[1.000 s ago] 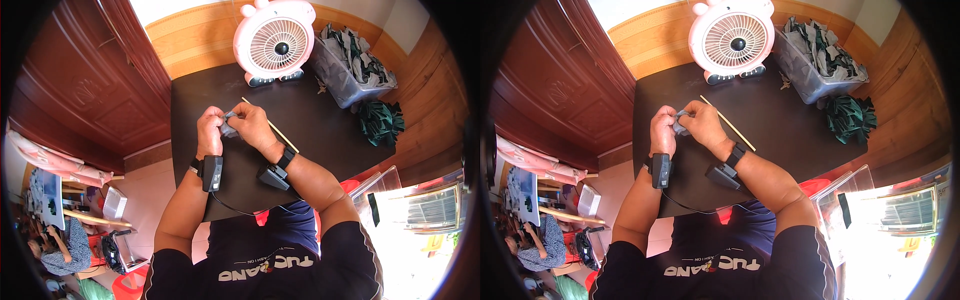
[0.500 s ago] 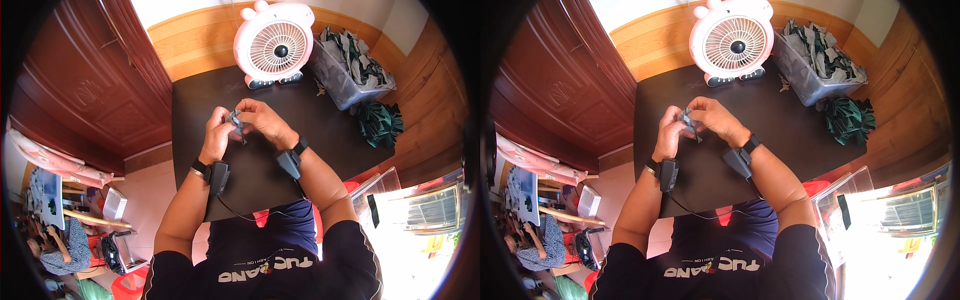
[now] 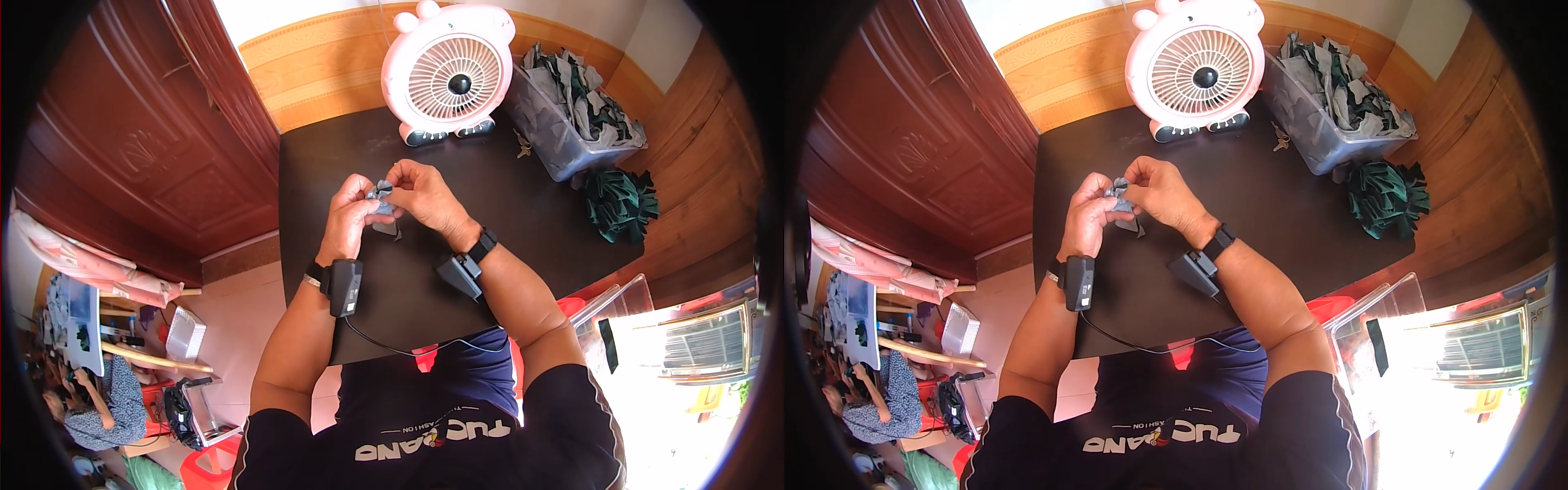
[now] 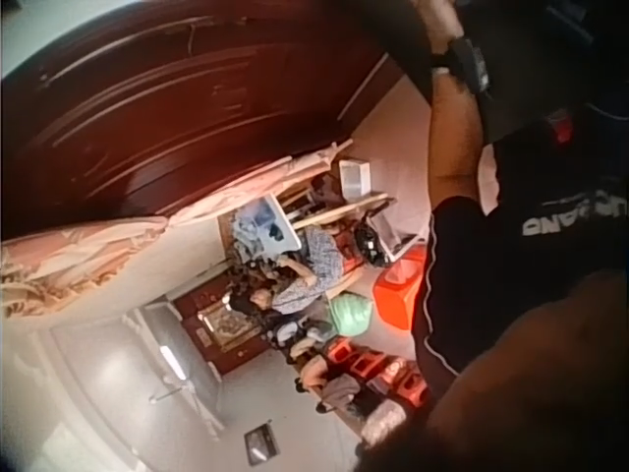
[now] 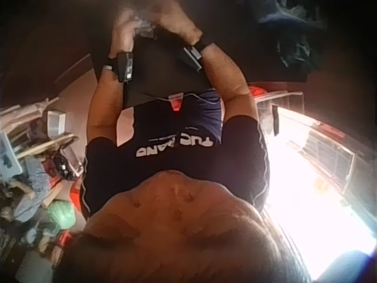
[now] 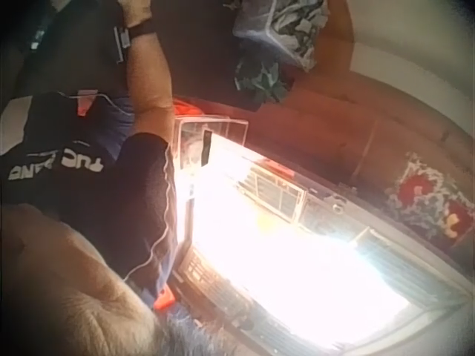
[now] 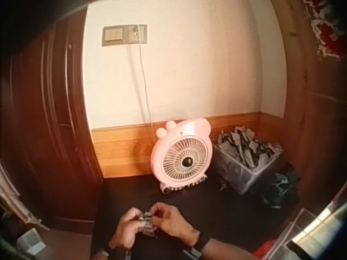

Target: Assembling and shaping small pieces of green and grey fabric using a wooden stick as a guide.

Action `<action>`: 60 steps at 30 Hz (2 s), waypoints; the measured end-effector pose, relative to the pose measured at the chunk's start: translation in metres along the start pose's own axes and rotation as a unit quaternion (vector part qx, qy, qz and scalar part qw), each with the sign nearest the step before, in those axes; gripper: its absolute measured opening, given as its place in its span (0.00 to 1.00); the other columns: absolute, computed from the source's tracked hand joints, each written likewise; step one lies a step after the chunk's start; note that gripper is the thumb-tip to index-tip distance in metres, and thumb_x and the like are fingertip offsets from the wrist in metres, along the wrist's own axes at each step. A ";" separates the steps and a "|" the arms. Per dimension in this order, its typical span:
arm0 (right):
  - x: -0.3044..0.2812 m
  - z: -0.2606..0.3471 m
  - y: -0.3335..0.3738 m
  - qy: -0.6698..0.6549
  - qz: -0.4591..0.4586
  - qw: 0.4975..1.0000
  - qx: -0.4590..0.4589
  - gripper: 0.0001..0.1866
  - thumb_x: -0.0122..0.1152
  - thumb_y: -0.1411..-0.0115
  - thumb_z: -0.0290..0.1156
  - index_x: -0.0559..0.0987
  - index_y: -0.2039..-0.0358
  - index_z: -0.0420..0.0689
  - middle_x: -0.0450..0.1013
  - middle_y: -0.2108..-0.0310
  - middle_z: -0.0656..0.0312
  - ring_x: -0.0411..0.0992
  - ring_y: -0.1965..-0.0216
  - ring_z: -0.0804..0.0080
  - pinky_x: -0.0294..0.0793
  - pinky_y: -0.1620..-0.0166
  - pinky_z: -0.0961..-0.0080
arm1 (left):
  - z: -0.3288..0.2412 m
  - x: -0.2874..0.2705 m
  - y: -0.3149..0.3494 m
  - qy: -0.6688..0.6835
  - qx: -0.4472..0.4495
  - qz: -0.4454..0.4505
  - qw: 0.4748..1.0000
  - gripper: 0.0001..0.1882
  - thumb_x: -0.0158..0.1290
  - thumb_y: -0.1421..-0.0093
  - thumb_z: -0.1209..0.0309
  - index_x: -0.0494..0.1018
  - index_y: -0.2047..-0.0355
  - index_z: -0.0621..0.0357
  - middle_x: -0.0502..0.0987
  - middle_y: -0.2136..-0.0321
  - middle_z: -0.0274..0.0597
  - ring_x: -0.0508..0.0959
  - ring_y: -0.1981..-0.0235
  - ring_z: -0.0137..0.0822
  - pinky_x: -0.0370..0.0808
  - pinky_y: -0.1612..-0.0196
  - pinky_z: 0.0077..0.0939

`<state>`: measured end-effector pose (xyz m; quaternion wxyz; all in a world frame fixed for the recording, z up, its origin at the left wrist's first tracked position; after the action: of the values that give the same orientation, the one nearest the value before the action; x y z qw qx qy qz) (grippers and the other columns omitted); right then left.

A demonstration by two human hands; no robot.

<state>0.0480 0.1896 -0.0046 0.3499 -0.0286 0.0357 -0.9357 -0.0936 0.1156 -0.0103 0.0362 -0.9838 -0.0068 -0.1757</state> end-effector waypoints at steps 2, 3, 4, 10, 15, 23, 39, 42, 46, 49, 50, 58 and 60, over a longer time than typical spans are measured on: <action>0.003 -0.005 -0.003 0.132 -0.075 0.985 -0.080 0.09 0.61 0.51 0.23 0.72 0.70 0.39 0.73 0.79 0.59 0.73 0.78 0.73 0.73 0.75 0.74 | 0.002 0.000 -0.002 -0.028 0.031 0.017 0.999 0.03 0.43 0.45 0.79 0.63 0.69 0.59 0.71 0.69 0.40 0.77 0.67 0.34 0.78 0.65 0.26; 0.007 -0.004 -0.002 0.132 -0.075 0.985 -0.079 0.09 0.61 0.51 0.23 0.72 0.70 0.39 0.73 0.79 0.59 0.73 0.78 0.73 0.73 0.75 0.74 | 0.005 0.000 -0.002 -0.028 0.030 0.016 0.999 0.03 0.43 0.45 0.79 0.63 0.69 0.59 0.71 0.69 0.40 0.77 0.67 0.34 0.78 0.65 0.26; 0.011 -0.001 0.002 0.203 -0.135 0.961 -0.131 0.09 0.60 0.52 0.22 0.71 0.70 0.39 0.73 0.79 0.57 0.73 0.79 0.68 0.72 0.74 0.71 | 0.009 0.002 -0.001 -0.040 0.046 0.010 0.998 0.02 0.44 0.44 0.78 0.63 0.70 0.59 0.69 0.70 0.38 0.75 0.67 0.31 0.78 0.66 0.26; 0.022 0.009 0.008 0.324 -0.214 0.882 -0.266 0.07 0.57 0.50 0.22 0.69 0.71 0.39 0.72 0.79 0.53 0.73 0.79 0.58 0.72 0.73 0.67 | 0.004 0.015 0.004 -0.029 0.071 -0.052 0.996 0.03 0.46 0.40 0.74 0.63 0.70 0.57 0.65 0.72 0.34 0.70 0.70 0.24 0.79 0.68 0.26; 0.012 0.000 0.004 0.165 -0.066 0.979 -0.100 0.07 0.58 0.46 0.21 0.68 0.69 0.40 0.68 0.77 0.69 0.67 0.73 0.85 0.70 0.70 0.82 | 0.006 0.002 0.002 -0.027 0.070 -0.083 0.994 0.03 0.45 0.39 0.73 0.64 0.70 0.57 0.66 0.72 0.34 0.71 0.71 0.23 0.78 0.70 0.25; 0.007 0.001 0.003 0.103 0.019 0.994 -0.043 0.10 0.60 0.49 0.25 0.71 0.67 0.40 0.70 0.72 0.67 0.67 0.70 0.83 0.68 0.66 0.83 | 0.007 -0.003 0.002 -0.024 0.089 -0.061 0.994 0.03 0.43 0.40 0.76 0.65 0.71 0.58 0.67 0.74 0.32 0.70 0.73 0.22 0.72 0.72 0.18; 0.022 0.014 0.011 0.286 -0.094 0.949 -0.095 0.11 0.60 0.50 0.22 0.74 0.64 0.40 0.72 0.71 0.61 0.72 0.71 0.74 0.72 0.68 0.77 | 0.016 -0.010 -0.003 -0.164 0.200 -0.135 0.957 0.02 0.46 0.41 0.79 0.65 0.70 0.61 0.66 0.75 0.32 0.64 0.74 0.23 0.65 0.70 0.19; 0.028 0.010 0.008 0.375 -0.189 0.873 -0.246 0.12 0.57 0.53 0.19 0.74 0.65 0.41 0.71 0.70 0.56 0.74 0.69 0.59 0.74 0.67 0.69 | 0.010 0.009 0.004 -0.234 0.174 -0.117 0.949 0.02 0.43 0.40 0.78 0.65 0.66 0.59 0.67 0.71 0.32 0.67 0.69 0.21 0.68 0.67 0.15; 0.032 0.013 0.012 0.378 -0.200 0.864 -0.264 0.15 0.54 0.53 0.18 0.73 0.61 0.41 0.70 0.67 0.54 0.73 0.68 0.52 0.75 0.65 0.65 | 0.006 0.014 0.007 -0.147 0.106 -0.117 0.976 0.07 0.45 0.40 0.80 0.64 0.61 0.63 0.70 0.69 0.38 0.72 0.71 0.23 0.74 0.72 0.18; 0.018 0.000 0.007 0.338 -0.173 0.897 -0.227 0.15 0.54 0.50 0.19 0.73 0.59 0.40 0.72 0.65 0.57 0.75 0.69 0.63 0.75 0.66 0.69 | 0.007 0.014 0.008 -0.112 0.136 -0.066 0.982 0.08 0.45 0.41 0.81 0.64 0.61 0.62 0.70 0.68 0.38 0.72 0.71 0.24 0.74 0.72 0.17; 0.013 0.001 0.004 0.338 -0.174 0.896 -0.229 0.15 0.54 0.50 0.19 0.73 0.59 0.40 0.72 0.65 0.57 0.75 0.69 0.63 0.75 0.66 0.69 | 0.009 0.012 0.008 -0.122 0.127 -0.065 0.982 0.09 0.44 0.42 0.81 0.64 0.61 0.62 0.70 0.68 0.38 0.72 0.70 0.24 0.74 0.72 0.18; 0.006 0.005 0.001 -0.023 0.042 0.999 -0.012 0.12 0.58 0.43 0.27 0.73 0.59 0.36 0.74 0.66 0.62 0.71 0.67 0.80 0.72 0.60 0.82 | 0.004 -0.013 -0.001 -0.154 0.084 -0.106 0.979 0.11 0.39 0.48 0.82 0.67 0.65 0.60 0.70 0.69 0.37 0.72 0.70 0.26 0.74 0.71 0.19; 0.003 0.002 0.000 -0.033 0.040 0.999 0.006 0.11 0.57 0.42 0.27 0.74 0.60 0.36 0.74 0.66 0.62 0.71 0.67 0.80 0.71 0.60 0.82 | 0.005 -0.010 -0.002 -0.140 0.087 -0.095 0.982 0.10 0.40 0.48 0.80 0.67 0.66 0.61 0.70 0.70 0.37 0.72 0.70 0.26 0.74 0.71 0.19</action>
<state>0.0457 0.1878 -0.0022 0.3884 -0.0556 0.0197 -0.9196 -0.1019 0.1179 -0.0180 0.1031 -0.9866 -0.1209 -0.0373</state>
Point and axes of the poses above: each hand's wrist, its own y-axis away from the middle knuckle, its own x-axis out of the palm, z = x × y, the point moved 1 cm from there along -y, towards the middle knuckle
